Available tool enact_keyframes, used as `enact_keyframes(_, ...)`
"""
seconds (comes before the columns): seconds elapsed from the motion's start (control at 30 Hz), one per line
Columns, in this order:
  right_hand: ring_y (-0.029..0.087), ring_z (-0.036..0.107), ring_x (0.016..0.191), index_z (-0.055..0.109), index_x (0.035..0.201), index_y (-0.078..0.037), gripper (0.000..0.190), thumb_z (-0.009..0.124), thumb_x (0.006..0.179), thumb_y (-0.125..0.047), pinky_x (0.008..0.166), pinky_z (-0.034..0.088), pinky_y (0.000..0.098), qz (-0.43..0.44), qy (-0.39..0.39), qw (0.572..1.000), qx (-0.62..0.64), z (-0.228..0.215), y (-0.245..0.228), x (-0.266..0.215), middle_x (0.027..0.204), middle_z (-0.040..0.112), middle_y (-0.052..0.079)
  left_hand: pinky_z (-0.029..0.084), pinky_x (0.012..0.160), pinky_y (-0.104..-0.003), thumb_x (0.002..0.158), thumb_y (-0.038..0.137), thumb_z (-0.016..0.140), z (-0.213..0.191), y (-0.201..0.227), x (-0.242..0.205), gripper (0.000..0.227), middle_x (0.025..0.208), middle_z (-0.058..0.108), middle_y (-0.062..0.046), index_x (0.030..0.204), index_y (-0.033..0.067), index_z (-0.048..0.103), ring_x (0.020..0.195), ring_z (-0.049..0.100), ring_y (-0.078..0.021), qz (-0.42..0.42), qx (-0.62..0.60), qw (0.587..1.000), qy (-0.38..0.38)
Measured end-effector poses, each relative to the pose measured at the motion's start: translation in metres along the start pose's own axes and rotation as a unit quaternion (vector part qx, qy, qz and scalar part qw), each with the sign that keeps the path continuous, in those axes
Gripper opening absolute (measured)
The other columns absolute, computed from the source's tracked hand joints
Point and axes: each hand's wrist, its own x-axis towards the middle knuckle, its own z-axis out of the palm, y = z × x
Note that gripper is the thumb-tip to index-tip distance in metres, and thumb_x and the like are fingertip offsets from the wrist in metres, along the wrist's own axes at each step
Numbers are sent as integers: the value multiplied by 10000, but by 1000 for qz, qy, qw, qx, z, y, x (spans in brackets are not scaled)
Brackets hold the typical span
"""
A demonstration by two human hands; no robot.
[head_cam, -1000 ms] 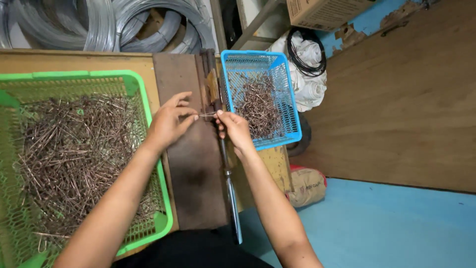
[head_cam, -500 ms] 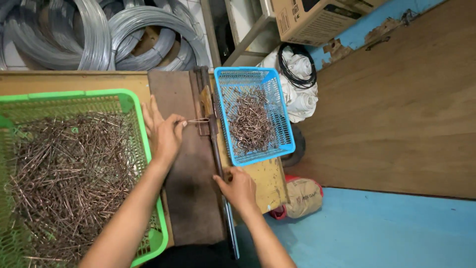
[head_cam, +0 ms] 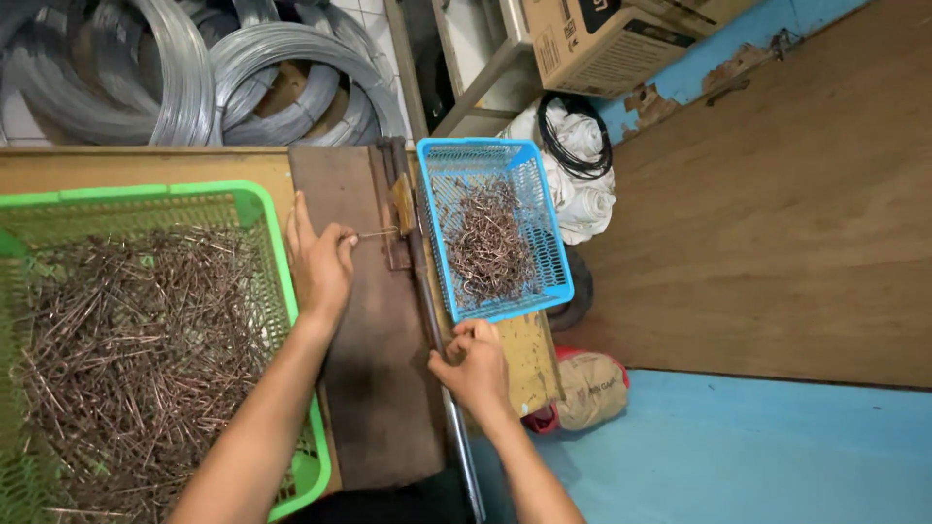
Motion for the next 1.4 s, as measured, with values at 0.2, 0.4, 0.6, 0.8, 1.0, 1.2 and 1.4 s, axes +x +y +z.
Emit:
enact_keyframes(0.2, 403, 560, 1220, 648, 580, -95, 246, 843, 635, -235, 1033, 445, 478, -34, 30, 999, 5, -42, -31, 11, 1306, 644, 111, 311, 1184, -595, 876, 206, 816, 4, 9, 7, 81, 1674, 281, -177, 950, 201, 783, 1512, 297, -440, -49, 33, 998, -6)
enact_keyframes(0.4, 529, 395, 1395, 672, 614, -46, 226, 819, 660, -211, 1090, 328, 648, -72, 54, 996, 1, -55, -44, 12, 1499, 521, 237, 271, 1207, -578, 851, 223, 838, 19, 6, 5, 87, 1703, 239, -142, 927, 246, 802, 1539, 234, -425, -48, 11, 999, -13)
enact_keyframes(0.6, 501, 310, 1468, 699, 588, -99, 199, 837, 627, -236, 1158, 251, 634, -49, 43, 998, -18, -40, -28, 11, 1565, 464, 186, 227, 1198, -600, 879, 271, 821, 47, 0, 1, 65, 1661, 330, -121, 917, 318, 797, 1528, 235, -436, -44, -4, 999, 6)
enact_keyframes(0.8, 503, 267, 1488, 708, 603, -100, 196, 840, 640, -240, 1165, 201, 671, -35, 26, 999, -12, -39, -34, 10, 1599, 419, 182, 44, 1176, -696, 884, 387, 802, 55, 8, 7, 93, 1704, 297, -60, 972, 408, 777, 1569, 102, -409, -34, 52, 998, -11)
enact_keyframes(1.0, 507, 237, 1496, 709, 608, -107, 215, 850, 629, -268, 1167, 202, 663, -44, 17, 998, -29, -19, -25, 6, 1609, 397, 176, 23, 1143, -738, 866, 337, 816, 43, 20, 13, 77, 1691, 346, -69, 933, 363, 790, 1571, 105, -421, 5, 54, 998, -24)
enact_keyframes(1.2, 496, 233, 1502, 717, 618, -95, 213, 837, 664, -266, 1185, 180, 645, -28, 1, 999, -30, -13, -26, 3, 1608, 399, 183, -12, 1133, -749, 872, 309, 807, 45, 17, 14, 55, 1680, 390, -69, 911, 342, 788, 1578, 121, -420, 26, 62, 997, -26)
enact_keyframes(1.4, 349, 586, 1220, 748, 728, -139, 230, 835, 794, -342, 1057, 440, 484, 25, 7, 999, 34, -10, -23, -10, 1410, 614, 81, 0, 1132, -751, 869, 321, 810, 46, 15, 14, 62, 1678, 394, -48, 915, 354, 784, 1579, 103, -416, 32, 71, 997, -24)
